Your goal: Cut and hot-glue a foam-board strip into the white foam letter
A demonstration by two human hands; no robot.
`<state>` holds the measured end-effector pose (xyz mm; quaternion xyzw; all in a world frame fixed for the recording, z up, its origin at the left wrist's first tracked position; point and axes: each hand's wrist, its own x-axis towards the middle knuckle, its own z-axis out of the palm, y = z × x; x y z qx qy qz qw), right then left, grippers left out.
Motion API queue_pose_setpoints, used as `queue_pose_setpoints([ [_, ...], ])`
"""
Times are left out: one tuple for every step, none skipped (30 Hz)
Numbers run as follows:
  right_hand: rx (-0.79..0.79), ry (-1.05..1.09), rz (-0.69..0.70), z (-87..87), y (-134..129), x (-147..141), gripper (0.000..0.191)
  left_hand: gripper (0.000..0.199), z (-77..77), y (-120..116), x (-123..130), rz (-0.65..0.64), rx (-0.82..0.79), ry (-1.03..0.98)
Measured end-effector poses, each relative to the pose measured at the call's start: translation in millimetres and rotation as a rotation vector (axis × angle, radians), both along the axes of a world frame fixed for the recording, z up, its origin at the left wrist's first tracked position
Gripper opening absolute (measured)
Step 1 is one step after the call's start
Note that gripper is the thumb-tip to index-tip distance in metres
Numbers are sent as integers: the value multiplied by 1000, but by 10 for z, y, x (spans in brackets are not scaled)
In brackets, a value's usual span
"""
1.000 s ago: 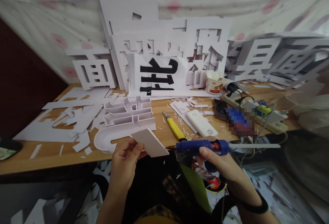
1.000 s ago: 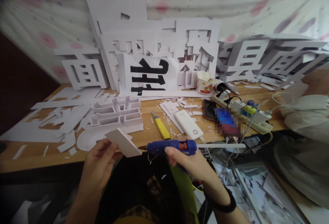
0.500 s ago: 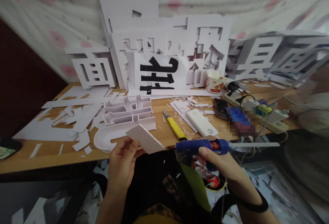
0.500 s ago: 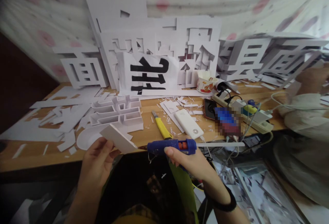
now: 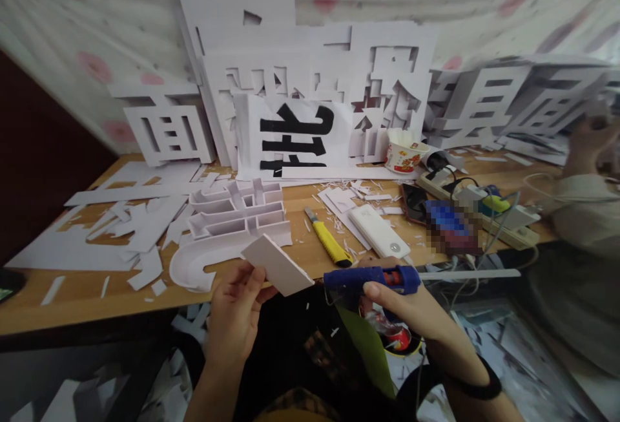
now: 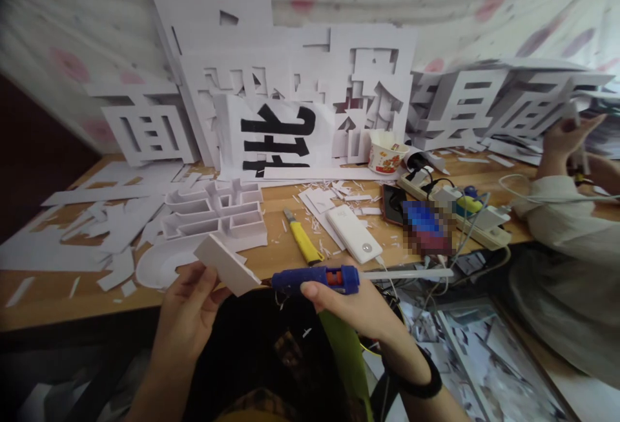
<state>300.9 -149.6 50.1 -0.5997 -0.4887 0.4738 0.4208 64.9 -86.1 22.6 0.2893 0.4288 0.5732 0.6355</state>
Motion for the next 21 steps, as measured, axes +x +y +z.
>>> queue_pose_setpoints([
  [-3,-11,27,-10,19,-1,53,37,-8,-2,7,-7,0,-1],
  [7,-40,45,-21,45,1,49,36,-16,-3,13,-9,2,-2],
  [30,-90,52,-34,77,6,45,36,-23,-3,17,-7,4,-4],
  [64,-157,44,-47,113,15,40,35,-30,-1,20,-3,2,-3],
  [98,-229,28,-62,152,26,36,35,-35,1,20,3,-2,1],
  [126,-292,6,-80,192,41,33,35,-41,4,18,11,-8,6],
  [144,-339,-16,-100,228,60,32,35,-48,10,13,15,-14,15],
  [153,-369,-40,-123,261,83,31,35,-57,17,5,17,-18,25],
  [161,-389,-68,-150,288,112,30,34,-70,28,-7,18,-16,35],
  [168,-407,-100,-181,310,148,30,34,-89,44,-22,13,-9,44],
  [179,-425,-142,-215,328,194,31,33,-113,63,-41,3,0,51],
  [200,-443,-200,-252,344,253,32,33,-140,87,-63,1,8,60],
  [221,-457,-266,-289,362,326,33,34,-170,114,-87,8,12,70],
  [238,-466,-338,-325,383,416,34,35,-200,142,-111,18,14,80],
  [253,-471,-416,-359,411,523,36,35,-227,171,-136,27,12,89],
  [253,-476,-484,-389,445,646,38,36,-249,199,-161,34,9,95],
  [242,-492,-558,-413,487,780,39,35,-265,225,-183,38,7,98],
  [229,-508,-643,-431,535,919,42,35,-276,248,-204,31,5,99],
  [215,-527,-703,-444,588,1057,44,35,-280,268,-223,26,2,99],
  [195,-549,-736,-453,642,1186,45,36,-280,285,-240,27,-3,96],
  [172,-576,-746,-460,697,1299,46,37,-277,299,-255,34,-11,94],
])
